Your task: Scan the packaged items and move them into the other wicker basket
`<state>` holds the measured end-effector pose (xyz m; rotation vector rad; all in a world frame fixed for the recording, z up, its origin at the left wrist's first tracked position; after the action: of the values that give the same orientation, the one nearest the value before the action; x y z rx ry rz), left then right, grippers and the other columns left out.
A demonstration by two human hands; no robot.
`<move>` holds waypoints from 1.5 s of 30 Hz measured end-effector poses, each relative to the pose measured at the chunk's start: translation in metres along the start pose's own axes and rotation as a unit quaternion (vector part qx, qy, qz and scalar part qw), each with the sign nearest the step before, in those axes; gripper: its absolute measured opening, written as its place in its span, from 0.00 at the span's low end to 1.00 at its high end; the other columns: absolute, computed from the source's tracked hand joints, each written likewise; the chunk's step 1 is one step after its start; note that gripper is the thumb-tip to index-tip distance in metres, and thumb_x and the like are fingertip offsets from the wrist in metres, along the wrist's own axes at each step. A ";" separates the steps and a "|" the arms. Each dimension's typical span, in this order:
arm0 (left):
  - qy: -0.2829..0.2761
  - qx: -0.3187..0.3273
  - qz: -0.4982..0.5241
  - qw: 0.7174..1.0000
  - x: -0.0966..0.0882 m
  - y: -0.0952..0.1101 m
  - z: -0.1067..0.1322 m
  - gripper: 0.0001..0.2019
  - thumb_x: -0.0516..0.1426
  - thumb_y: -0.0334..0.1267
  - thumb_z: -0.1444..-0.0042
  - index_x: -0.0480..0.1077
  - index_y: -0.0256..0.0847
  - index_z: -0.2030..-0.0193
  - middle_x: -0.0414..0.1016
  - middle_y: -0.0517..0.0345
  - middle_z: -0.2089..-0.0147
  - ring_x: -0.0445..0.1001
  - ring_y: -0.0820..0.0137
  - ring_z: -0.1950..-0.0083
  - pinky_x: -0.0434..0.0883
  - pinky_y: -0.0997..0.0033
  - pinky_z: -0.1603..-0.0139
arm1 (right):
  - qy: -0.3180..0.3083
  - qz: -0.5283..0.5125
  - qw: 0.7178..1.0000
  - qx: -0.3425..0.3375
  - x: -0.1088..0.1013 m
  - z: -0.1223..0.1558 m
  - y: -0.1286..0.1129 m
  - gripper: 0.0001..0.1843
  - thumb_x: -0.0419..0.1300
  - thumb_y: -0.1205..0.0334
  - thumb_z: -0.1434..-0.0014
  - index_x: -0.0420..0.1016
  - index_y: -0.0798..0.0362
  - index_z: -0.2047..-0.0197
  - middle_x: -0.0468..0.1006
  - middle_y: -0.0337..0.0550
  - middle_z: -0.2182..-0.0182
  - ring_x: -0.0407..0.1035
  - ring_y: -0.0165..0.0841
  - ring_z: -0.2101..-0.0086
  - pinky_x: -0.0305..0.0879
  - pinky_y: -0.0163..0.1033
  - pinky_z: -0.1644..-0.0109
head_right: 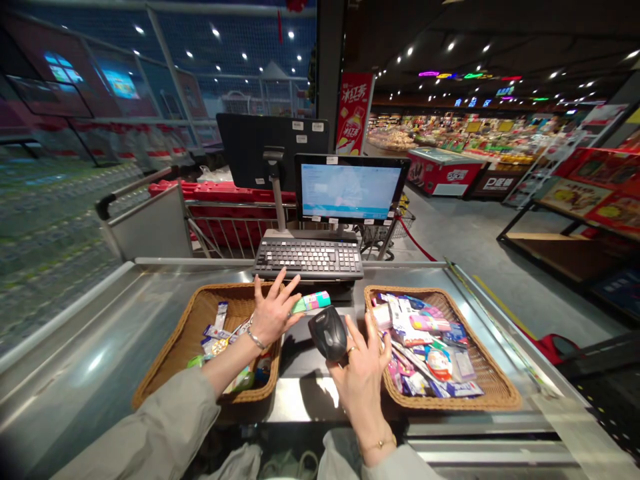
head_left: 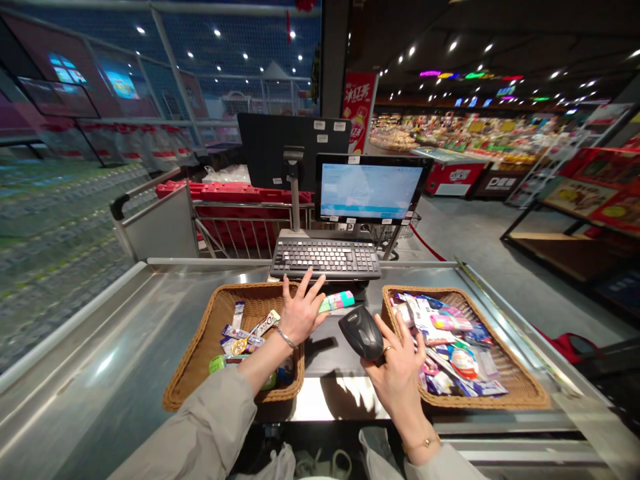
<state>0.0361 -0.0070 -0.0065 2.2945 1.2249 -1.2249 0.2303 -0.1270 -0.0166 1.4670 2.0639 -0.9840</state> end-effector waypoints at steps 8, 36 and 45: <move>0.006 0.004 -0.008 1.000 -0.002 0.002 -0.002 0.14 0.60 0.46 0.44 0.75 0.46 0.53 0.60 0.53 0.31 0.45 0.50 0.26 0.23 0.29 0.33 | 0.006 -0.012 1.000 0.009 -0.002 0.001 0.002 0.10 0.59 0.65 0.49 0.74 0.49 0.62 0.76 0.42 0.46 0.54 0.48 0.37 0.38 0.64 0.35; 0.011 0.023 0.023 0.999 0.012 0.025 -0.026 0.15 0.59 0.48 0.43 0.74 0.46 0.52 0.60 0.53 0.31 0.49 0.50 0.27 0.23 0.31 0.32 | 0.063 0.062 0.996 0.020 -0.015 0.009 0.032 0.11 0.59 0.62 0.46 0.74 0.50 0.59 0.77 0.46 0.49 0.54 0.48 0.36 0.42 0.64 0.35; 0.018 0.040 0.037 0.998 0.022 0.046 -0.043 0.15 0.59 0.49 0.43 0.74 0.47 0.52 0.60 0.53 0.31 0.50 0.50 0.28 0.23 0.31 0.32 | 0.081 0.087 0.991 0.067 -0.029 0.013 0.056 0.11 0.58 0.57 0.42 0.74 0.50 0.56 0.78 0.48 0.50 0.57 0.49 0.38 0.42 0.63 0.36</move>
<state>0.1025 0.0018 -0.0046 2.4064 1.1112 -1.2310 0.2924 -0.1437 -0.0223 1.8161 1.9693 -0.9777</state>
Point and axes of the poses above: each hand's wrist, its own z-axis away from the middle knuckle, its own x-axis out of the palm, y = z × x, the point moved 2 cm from there along -z, towards the middle knuckle
